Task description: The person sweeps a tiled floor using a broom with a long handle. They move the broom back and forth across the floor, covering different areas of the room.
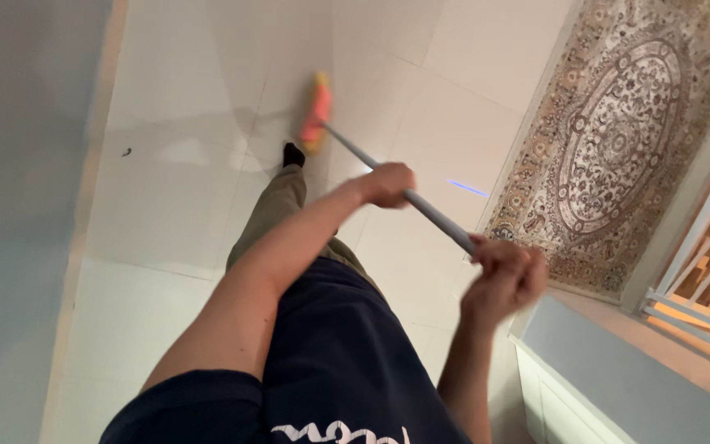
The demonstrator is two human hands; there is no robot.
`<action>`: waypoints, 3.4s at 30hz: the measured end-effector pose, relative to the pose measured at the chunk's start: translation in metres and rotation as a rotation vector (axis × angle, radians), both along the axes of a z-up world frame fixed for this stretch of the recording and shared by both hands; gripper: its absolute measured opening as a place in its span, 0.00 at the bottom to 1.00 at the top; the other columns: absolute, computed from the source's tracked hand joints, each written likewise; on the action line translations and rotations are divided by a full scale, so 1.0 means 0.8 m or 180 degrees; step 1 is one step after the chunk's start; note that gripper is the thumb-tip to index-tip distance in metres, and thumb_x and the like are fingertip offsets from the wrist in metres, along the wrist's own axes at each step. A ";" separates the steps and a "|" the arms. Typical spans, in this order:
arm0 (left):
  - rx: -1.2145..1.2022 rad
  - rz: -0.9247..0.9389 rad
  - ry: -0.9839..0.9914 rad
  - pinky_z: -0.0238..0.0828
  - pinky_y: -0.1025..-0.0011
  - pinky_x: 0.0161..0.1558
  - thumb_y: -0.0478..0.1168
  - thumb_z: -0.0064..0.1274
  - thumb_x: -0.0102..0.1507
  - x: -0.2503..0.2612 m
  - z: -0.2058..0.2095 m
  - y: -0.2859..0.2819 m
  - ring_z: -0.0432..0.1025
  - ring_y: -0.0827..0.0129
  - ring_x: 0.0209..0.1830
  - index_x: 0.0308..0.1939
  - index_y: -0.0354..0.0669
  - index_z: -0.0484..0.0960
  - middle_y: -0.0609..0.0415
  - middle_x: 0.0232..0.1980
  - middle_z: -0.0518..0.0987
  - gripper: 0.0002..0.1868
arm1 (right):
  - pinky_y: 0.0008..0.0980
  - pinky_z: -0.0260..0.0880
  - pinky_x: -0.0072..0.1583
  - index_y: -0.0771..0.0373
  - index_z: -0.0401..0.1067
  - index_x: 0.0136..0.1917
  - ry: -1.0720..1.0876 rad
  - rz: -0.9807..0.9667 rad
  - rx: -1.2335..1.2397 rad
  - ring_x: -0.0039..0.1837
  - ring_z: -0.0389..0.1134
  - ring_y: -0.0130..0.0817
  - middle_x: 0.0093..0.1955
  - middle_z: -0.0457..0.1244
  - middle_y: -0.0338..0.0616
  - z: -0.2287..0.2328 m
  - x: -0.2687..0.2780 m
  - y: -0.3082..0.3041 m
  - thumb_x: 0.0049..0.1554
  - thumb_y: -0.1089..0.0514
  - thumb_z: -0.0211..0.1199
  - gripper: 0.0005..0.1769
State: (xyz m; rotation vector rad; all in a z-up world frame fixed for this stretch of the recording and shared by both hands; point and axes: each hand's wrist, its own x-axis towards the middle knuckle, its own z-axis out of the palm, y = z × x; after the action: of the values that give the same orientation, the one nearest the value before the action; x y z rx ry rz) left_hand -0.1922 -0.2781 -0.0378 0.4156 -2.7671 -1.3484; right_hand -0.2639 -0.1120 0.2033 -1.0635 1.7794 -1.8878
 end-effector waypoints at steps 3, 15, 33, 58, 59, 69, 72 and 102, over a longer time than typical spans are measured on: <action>0.0277 0.0303 -0.1263 0.76 0.57 0.40 0.39 0.53 0.56 0.064 -0.026 -0.053 0.78 0.53 0.34 0.23 0.46 0.85 0.45 0.33 0.83 0.08 | 0.48 0.80 0.54 0.59 0.57 0.38 -0.0427 0.0004 0.0377 0.35 0.66 0.31 0.29 0.58 0.43 -0.065 0.016 -0.044 0.74 0.53 0.42 0.22; 0.0467 0.0662 -0.0574 0.75 0.52 0.37 0.42 0.57 0.53 0.024 0.021 -0.074 0.78 0.50 0.31 0.24 0.47 0.85 0.45 0.29 0.83 0.07 | 0.45 0.79 0.51 0.58 0.60 0.38 -0.0622 -0.0674 0.0234 0.33 0.56 0.26 0.28 0.52 0.37 0.000 -0.038 -0.075 0.75 0.48 0.47 0.24; 0.2167 -0.0644 0.0715 0.55 0.57 0.30 0.33 0.50 0.53 -0.076 -0.038 -0.062 0.53 0.48 0.27 0.20 0.37 0.65 0.39 0.24 0.64 0.10 | 0.29 0.58 0.37 0.67 0.73 0.41 0.1012 0.0420 0.1562 0.32 0.57 0.25 0.31 0.60 0.40 0.040 0.044 -0.146 0.63 0.63 0.59 0.09; 0.0262 -0.0134 0.0078 0.73 0.51 0.35 0.38 0.53 0.51 -0.029 0.062 -0.161 0.76 0.45 0.31 0.18 0.42 0.80 0.43 0.27 0.80 0.08 | 0.35 0.60 0.33 0.58 0.62 0.37 -0.0681 -0.0846 -0.0508 0.27 0.50 0.25 0.25 0.48 0.33 0.046 -0.039 -0.171 0.73 0.60 0.50 0.20; 0.0365 -0.0126 0.0281 0.72 0.51 0.35 0.38 0.53 0.52 -0.041 0.077 -0.156 0.74 0.45 0.29 0.17 0.42 0.77 0.42 0.25 0.78 0.09 | 0.37 0.61 0.33 0.59 0.62 0.38 -0.0542 -0.0956 -0.0503 0.27 0.50 0.25 0.25 0.49 0.33 0.066 -0.039 -0.173 0.73 0.61 0.49 0.19; 0.1498 -0.0144 0.0528 0.61 0.54 0.32 0.38 0.55 0.57 -0.102 0.030 -0.146 0.64 0.44 0.26 0.19 0.36 0.66 0.39 0.24 0.69 0.17 | 0.26 0.52 0.34 0.64 0.74 0.44 0.1013 0.0175 0.2140 0.30 0.53 0.21 0.29 0.58 0.37 0.038 0.029 -0.217 0.64 0.64 0.61 0.06; 0.1308 -0.0102 0.0781 0.61 0.54 0.32 0.38 0.54 0.55 -0.110 -0.005 -0.150 0.65 0.45 0.27 0.19 0.38 0.67 0.41 0.24 0.71 0.15 | 0.26 0.57 0.36 0.64 0.72 0.45 0.0938 0.0163 0.1822 0.33 0.57 0.20 0.33 0.61 0.35 0.015 0.035 -0.225 0.65 0.63 0.59 0.06; 0.0715 -0.0071 0.0791 0.64 0.53 0.30 0.37 0.54 0.54 -0.097 0.075 -0.182 0.69 0.47 0.26 0.16 0.42 0.71 0.45 0.23 0.74 0.13 | 0.27 0.58 0.38 0.62 0.68 0.44 0.0039 -0.0610 0.0070 0.31 0.54 0.22 0.32 0.57 0.36 0.081 -0.008 -0.209 0.72 0.57 0.58 0.13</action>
State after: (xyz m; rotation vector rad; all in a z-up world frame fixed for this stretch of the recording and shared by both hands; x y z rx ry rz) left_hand -0.2697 -0.4235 0.0225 0.2070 -2.4394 -1.6016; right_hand -0.2701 -0.2794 0.2681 -0.9277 1.9663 -1.9686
